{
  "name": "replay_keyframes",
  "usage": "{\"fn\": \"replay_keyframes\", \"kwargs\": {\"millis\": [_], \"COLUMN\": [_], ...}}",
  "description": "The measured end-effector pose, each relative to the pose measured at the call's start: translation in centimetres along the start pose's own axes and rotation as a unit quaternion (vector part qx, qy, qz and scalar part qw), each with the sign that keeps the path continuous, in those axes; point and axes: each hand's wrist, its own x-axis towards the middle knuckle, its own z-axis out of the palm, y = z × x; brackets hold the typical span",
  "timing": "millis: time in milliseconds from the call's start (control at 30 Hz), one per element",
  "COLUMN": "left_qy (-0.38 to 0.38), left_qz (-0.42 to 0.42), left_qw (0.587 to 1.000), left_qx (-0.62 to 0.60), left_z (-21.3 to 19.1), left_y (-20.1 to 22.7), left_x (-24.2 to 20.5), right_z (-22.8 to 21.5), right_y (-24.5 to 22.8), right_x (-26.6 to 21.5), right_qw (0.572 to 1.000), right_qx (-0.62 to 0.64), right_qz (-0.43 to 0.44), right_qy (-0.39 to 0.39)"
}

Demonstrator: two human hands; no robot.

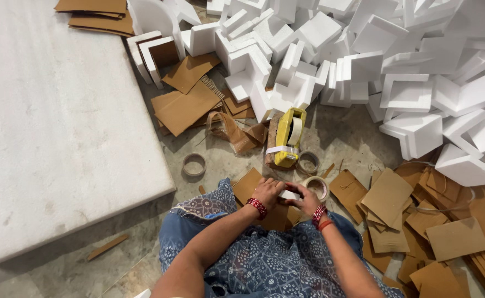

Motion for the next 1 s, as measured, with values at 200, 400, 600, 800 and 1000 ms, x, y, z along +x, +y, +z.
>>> {"fn": "replay_keyframes", "kwargs": {"millis": [200,400,600,800,1000], "left_qy": [-0.043,-0.073,-0.045,-0.048,0.044], "left_qz": [-0.014,-0.157,-0.151,-0.126,-0.082], "left_qw": [0.999,0.975,0.972,0.970,0.976], "left_qx": [-0.005,-0.136,-0.174,-0.203,-0.199], "left_z": [0.6,1.7,2.1,0.5,4.2], "left_y": [-1.0,-6.2,-7.5,-6.4,-6.2], "left_x": [-0.5,-1.2,-0.2,1.5,2.1], "right_z": [4.9,5.5,6.0,4.3,-4.7], "right_y": [1.3,1.9,1.8,2.2,3.3], "right_x": [-1.1,-1.0,-1.1,-0.6,3.1], "right_qw": [0.983,0.975,0.963,0.975,0.905], "right_qx": [-0.042,-0.057,-0.121,-0.156,-0.298], "right_qz": [0.083,0.036,0.060,0.092,0.298], "right_qy": [0.161,0.210,0.233,0.126,-0.056]}}
